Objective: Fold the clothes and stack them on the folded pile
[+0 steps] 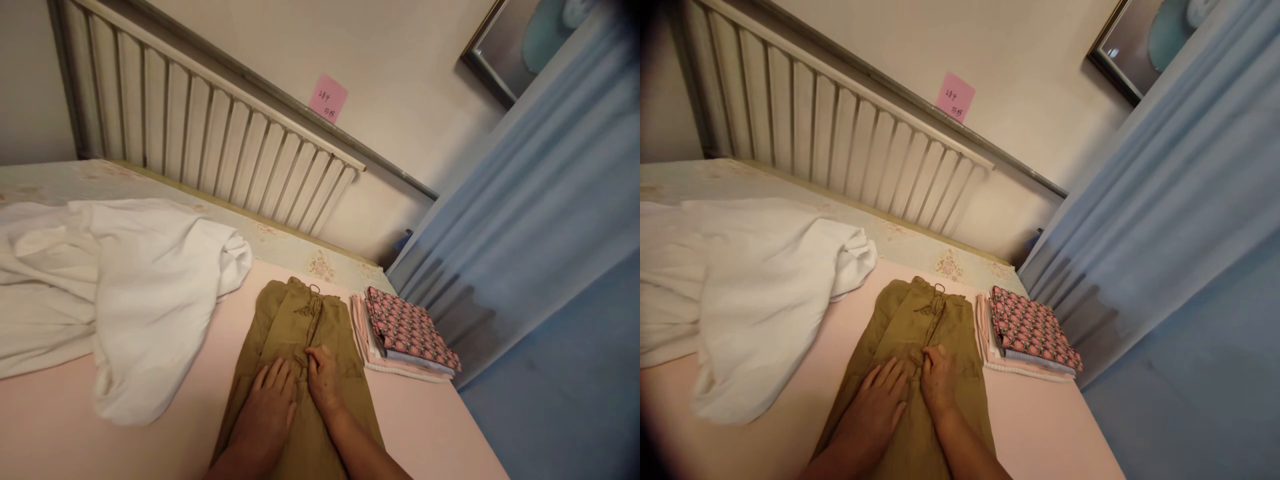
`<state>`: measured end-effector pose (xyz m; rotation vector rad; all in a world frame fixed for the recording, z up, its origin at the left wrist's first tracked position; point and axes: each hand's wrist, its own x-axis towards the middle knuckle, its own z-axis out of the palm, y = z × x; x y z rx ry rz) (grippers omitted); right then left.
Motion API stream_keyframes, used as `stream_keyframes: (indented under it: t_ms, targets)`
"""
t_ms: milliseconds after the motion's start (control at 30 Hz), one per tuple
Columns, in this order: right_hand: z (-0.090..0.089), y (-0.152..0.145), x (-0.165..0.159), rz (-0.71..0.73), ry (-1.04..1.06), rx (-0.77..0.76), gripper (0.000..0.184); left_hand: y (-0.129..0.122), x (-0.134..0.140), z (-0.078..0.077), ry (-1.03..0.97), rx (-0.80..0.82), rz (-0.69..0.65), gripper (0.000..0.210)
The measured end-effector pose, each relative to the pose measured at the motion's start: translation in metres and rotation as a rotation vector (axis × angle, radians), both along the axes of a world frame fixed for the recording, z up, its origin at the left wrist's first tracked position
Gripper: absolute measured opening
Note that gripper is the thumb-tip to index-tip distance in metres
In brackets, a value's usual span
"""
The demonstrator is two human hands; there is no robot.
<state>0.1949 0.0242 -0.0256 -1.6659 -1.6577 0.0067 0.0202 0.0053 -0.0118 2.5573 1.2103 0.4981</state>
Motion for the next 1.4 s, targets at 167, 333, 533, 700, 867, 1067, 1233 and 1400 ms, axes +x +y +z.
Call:
stream_keyframes:
  t_ms: [167, 333, 533, 700, 867, 1067, 1233, 1400]
  targets:
    - [0.002, -0.001, 0.000, 0.000, -0.023, -0.028, 0.029, 0.000, 0.000, 0.001, 0.022, -0.005, 0.003, 0.054]
    - [-0.002, 0.001, 0.002, 0.005, -0.020, 0.004, 0.028, 0.000, 0.001, 0.001, 0.013, -0.024, 0.014, 0.054]
    - [-0.005, 0.001, 0.002, 0.020, -0.026, 0.013, 0.029, 0.000, 0.001, 0.005, 0.017, -0.038, 0.013, 0.053]
    - [-0.003, 0.000, -0.001, -0.008, -0.076, 0.036, 0.029, 0.000, -0.001, 0.007, 0.030, -0.033, 0.008, 0.053]
    - [0.003, -0.001, -0.003, 0.038, -0.083, 0.062, 0.031, 0.000, 0.000, 0.003, 0.031, -0.020, 0.009, 0.053]
    - [0.003, -0.003, -0.003, 0.035, -0.115, 0.017, 0.033, 0.001, 0.002, -0.011, -0.014, 0.038, 0.022, 0.052]
    - [-0.003, 0.003, 0.001, 0.004, -0.040, 0.030, 0.031, 0.003, 0.000, -0.014, -0.001, 0.083, 0.007, 0.051]
    - [0.008, -0.014, 0.006, 0.008, 0.080, -0.047, 0.038, 0.003, -0.002, -0.021, -0.009, 0.200, -0.003, 0.048]
